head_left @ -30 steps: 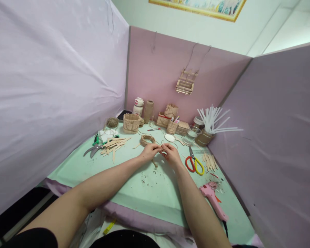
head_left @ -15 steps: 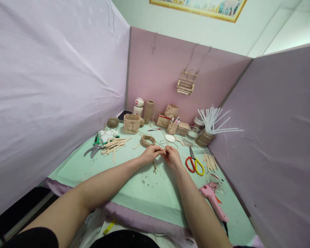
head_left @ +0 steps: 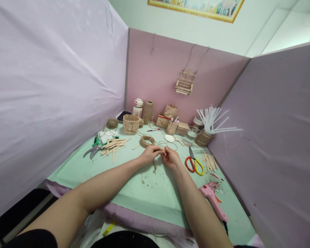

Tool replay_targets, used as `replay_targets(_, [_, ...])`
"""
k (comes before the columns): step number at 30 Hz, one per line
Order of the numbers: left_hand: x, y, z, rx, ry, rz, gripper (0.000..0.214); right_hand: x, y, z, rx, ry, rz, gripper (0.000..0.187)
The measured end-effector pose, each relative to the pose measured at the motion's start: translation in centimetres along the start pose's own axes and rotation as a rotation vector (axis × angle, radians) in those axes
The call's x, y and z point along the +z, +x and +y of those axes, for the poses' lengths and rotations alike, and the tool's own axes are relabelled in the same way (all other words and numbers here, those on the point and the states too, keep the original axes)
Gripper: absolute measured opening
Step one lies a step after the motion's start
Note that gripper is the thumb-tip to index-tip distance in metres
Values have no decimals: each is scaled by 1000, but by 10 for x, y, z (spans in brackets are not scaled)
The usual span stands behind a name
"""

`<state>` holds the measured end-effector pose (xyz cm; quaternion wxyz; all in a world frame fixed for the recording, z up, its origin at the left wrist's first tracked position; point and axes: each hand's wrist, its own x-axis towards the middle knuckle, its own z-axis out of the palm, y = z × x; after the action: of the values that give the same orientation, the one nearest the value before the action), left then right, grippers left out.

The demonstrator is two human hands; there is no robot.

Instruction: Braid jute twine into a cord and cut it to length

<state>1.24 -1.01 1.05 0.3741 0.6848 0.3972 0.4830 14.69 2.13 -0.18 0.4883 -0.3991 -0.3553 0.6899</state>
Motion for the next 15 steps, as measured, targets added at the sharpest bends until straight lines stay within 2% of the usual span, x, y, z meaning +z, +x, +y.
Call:
replay_targets(2, [-2, 1, -2, -18, 35, 60, 20, 0, -2, 0, -103, -143, 84, 26])
replay_targets(5, [-6, 4, -6, -64, 96, 195, 21, 4, -7, -1, -417, -440, 190, 24])
replay_targets(8, [-10, 7, -10, -96, 142, 266, 22, 11, -15, -2, -694, -679, 141, 18])
replay_targets(11, [-11, 7, -11, -86, 171, 264, 22, 15, -20, -1, -822, -813, 78, 15])
replay_targets(15, [-8, 5, -11, -23, 201, 224, 21, 15, -20, 0, -856, -872, 54, 13])
